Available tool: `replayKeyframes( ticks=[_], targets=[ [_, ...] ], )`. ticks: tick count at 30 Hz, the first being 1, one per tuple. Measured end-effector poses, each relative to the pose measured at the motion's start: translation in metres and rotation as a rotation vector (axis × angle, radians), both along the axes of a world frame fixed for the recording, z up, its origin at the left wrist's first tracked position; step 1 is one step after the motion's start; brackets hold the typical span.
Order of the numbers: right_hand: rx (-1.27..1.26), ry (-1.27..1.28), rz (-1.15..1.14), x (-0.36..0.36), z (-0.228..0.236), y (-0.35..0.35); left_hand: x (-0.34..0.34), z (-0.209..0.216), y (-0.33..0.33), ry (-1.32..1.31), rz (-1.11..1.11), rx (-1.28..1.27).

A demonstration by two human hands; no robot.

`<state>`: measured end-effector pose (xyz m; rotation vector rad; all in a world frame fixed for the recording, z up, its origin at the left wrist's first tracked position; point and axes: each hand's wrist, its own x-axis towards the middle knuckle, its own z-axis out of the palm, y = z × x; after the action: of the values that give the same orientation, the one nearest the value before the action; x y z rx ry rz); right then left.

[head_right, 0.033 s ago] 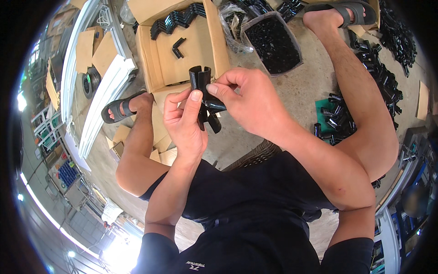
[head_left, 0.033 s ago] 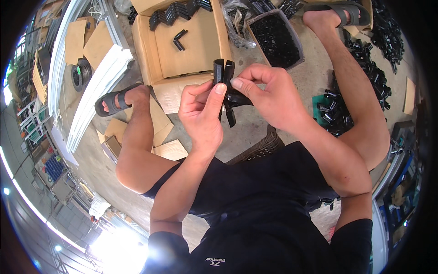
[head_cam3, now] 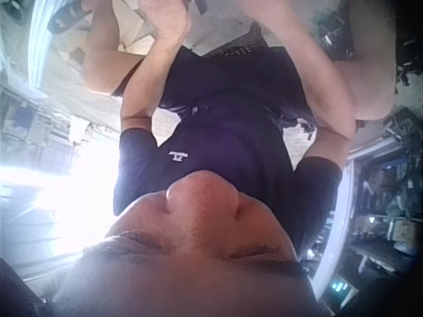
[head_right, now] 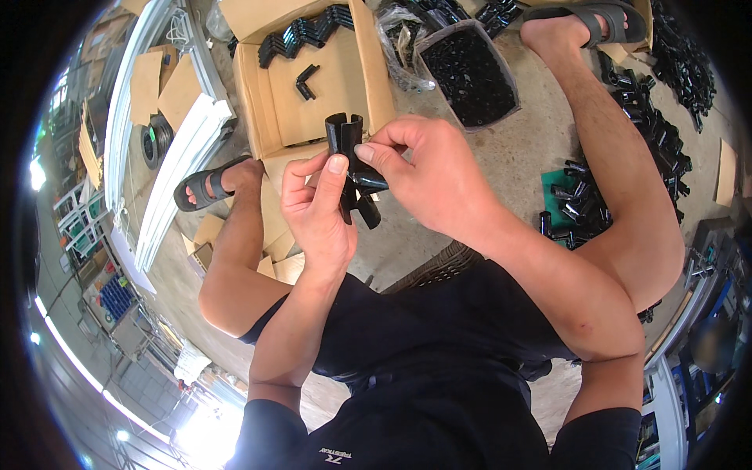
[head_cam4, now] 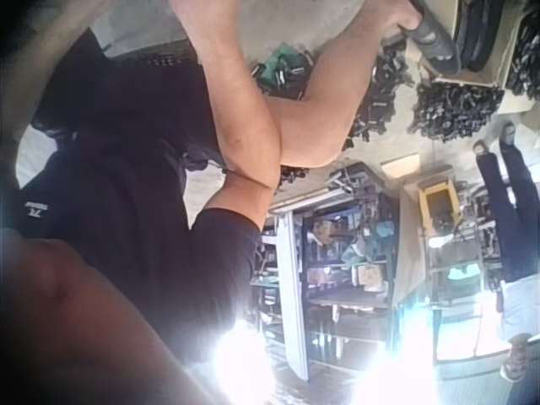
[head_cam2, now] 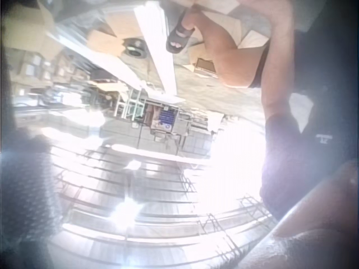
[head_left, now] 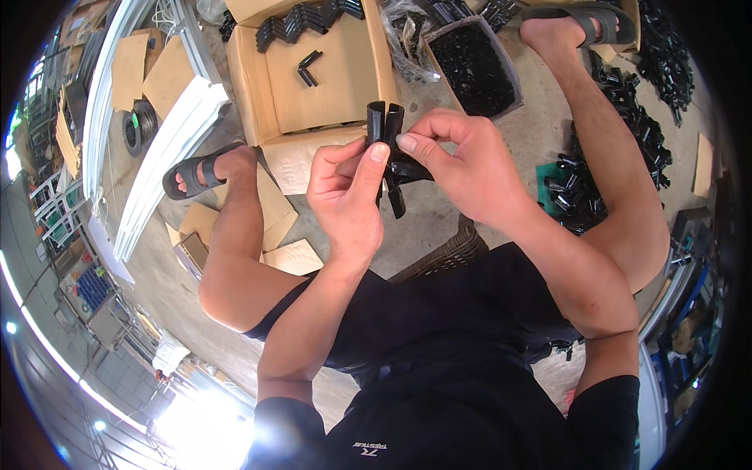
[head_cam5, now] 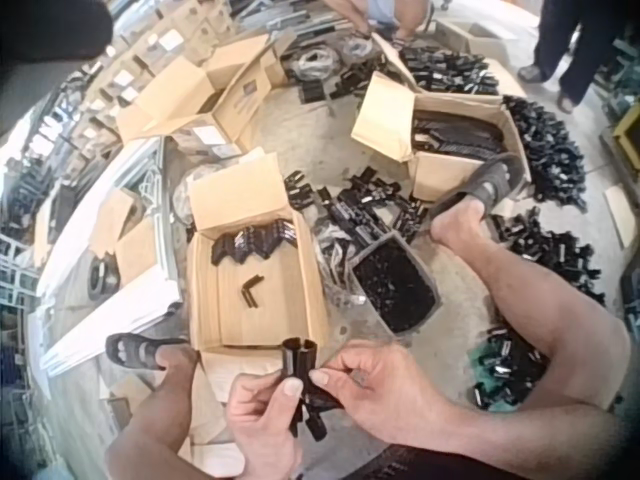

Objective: The person sits on the floor in a warehouse and assembles small black plastic components by hand. They pick up individual parts from cardboard boxes, fit them together to form a larger unit, and place the assembled items into a nearby container.

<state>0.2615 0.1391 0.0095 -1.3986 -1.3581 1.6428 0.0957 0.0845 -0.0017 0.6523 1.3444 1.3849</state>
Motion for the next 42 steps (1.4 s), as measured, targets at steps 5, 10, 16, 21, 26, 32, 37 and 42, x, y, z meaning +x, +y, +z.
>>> replayKeyframes(
  ticks=[5, 10, 16, 21, 26, 32, 37, 42],
  targets=[
    [0.081, 0.031, -0.047, -0.002, -0.002, -0.005, 0.001, 0.001, 0.001, -0.006, -0.002, 0.015],
    [-0.243, 0.274, -0.124, -0.004, -0.002, -0.008, 0.0, 0.004, 0.0, -0.008, 0.001, 0.007],
    [-0.327, 0.347, -0.193, -0.004, 0.002, -0.01, 0.001, 0.006, 0.0, 0.006, -0.013, 0.017],
    [-0.349, 0.371, -0.223, -0.006, -0.002, -0.012, 0.003, 0.005, 0.0, 0.002, -0.005, 0.015],
    [-0.185, 0.191, -0.163, -0.005, -0.005, -0.015, 0.003, 0.004, 0.0, 0.011, -0.008, 0.001],
    [-0.082, 0.156, -0.084, -0.002, -0.004, -0.009, 0.002, 0.006, 0.002, 0.029, -0.022, -0.006],
    [-0.031, -0.011, 0.018, 0.003, 0.001, -0.002, 0.003, 0.006, 0.0, 0.001, -0.012, 0.005],
    [-0.1, 0.09, -0.001, 0.003, 0.0, -0.002, 0.002, 0.004, -0.001, -0.007, -0.02, 0.007]
  ],
)
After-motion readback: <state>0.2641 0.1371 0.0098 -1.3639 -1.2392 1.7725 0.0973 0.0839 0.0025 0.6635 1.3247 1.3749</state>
